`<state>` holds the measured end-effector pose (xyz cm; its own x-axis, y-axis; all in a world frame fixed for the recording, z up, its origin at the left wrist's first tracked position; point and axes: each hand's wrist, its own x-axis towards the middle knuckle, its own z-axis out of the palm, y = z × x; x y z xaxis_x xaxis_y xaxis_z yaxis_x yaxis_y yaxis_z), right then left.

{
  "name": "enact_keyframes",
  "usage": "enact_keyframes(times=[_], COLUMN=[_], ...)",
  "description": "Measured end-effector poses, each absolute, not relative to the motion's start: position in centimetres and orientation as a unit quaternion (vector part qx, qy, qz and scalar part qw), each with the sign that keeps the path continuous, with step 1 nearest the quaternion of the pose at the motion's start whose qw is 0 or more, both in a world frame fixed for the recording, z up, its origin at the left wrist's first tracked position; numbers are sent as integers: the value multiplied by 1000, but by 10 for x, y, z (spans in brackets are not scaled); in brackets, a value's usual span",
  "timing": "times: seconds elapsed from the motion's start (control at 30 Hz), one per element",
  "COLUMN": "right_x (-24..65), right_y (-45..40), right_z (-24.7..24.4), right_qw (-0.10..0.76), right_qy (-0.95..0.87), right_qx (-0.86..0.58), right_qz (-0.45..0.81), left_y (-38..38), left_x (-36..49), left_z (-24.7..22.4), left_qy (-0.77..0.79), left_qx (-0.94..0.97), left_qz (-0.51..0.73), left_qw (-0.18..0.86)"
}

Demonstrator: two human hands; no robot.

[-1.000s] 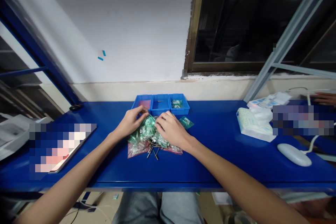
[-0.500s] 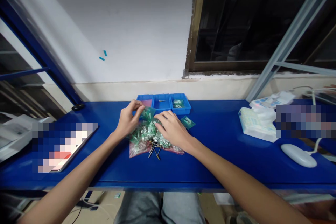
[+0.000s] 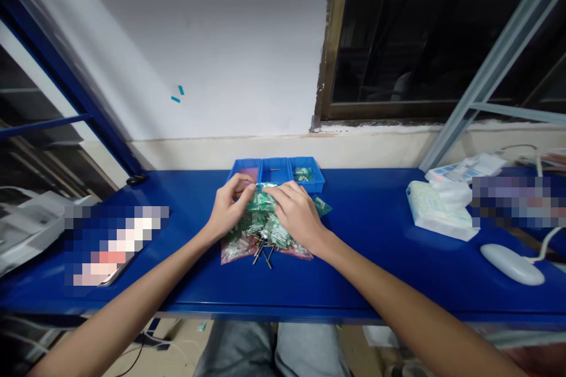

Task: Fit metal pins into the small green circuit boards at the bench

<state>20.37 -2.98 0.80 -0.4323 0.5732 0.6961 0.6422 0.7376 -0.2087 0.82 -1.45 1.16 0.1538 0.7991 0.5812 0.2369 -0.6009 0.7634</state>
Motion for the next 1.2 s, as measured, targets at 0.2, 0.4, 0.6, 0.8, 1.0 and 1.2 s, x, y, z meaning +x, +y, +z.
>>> enact_keyframes(times=[0.2, 0.4, 0.6, 0.8, 1.0, 1.2], right_x=[203, 199, 199, 201, 199, 197], right_y=[-32, -31, -32, -34, -39, -35], right_z=[15, 15, 17, 20, 22, 16], right_qw=[408, 457, 475, 485, 480, 518], right_qy=[-801, -789, -769, -783, -794, -755], right_qx=[-434, -411, -419, -375, -342, -363], right_qz=[-54, 21, 84, 105, 146, 174], left_y=[-18, -18, -20, -20, -18, -11], left_x=[3, 6, 8, 8, 7, 9], left_z=[11, 9, 11, 10, 9, -2], left_qy=[327, 300, 283, 279, 260, 309], left_qx=[782, 803, 847, 861, 861, 822], left_qz=[503, 504, 449, 425, 436, 477], left_qw=[166, 110, 40, 34, 17, 15])
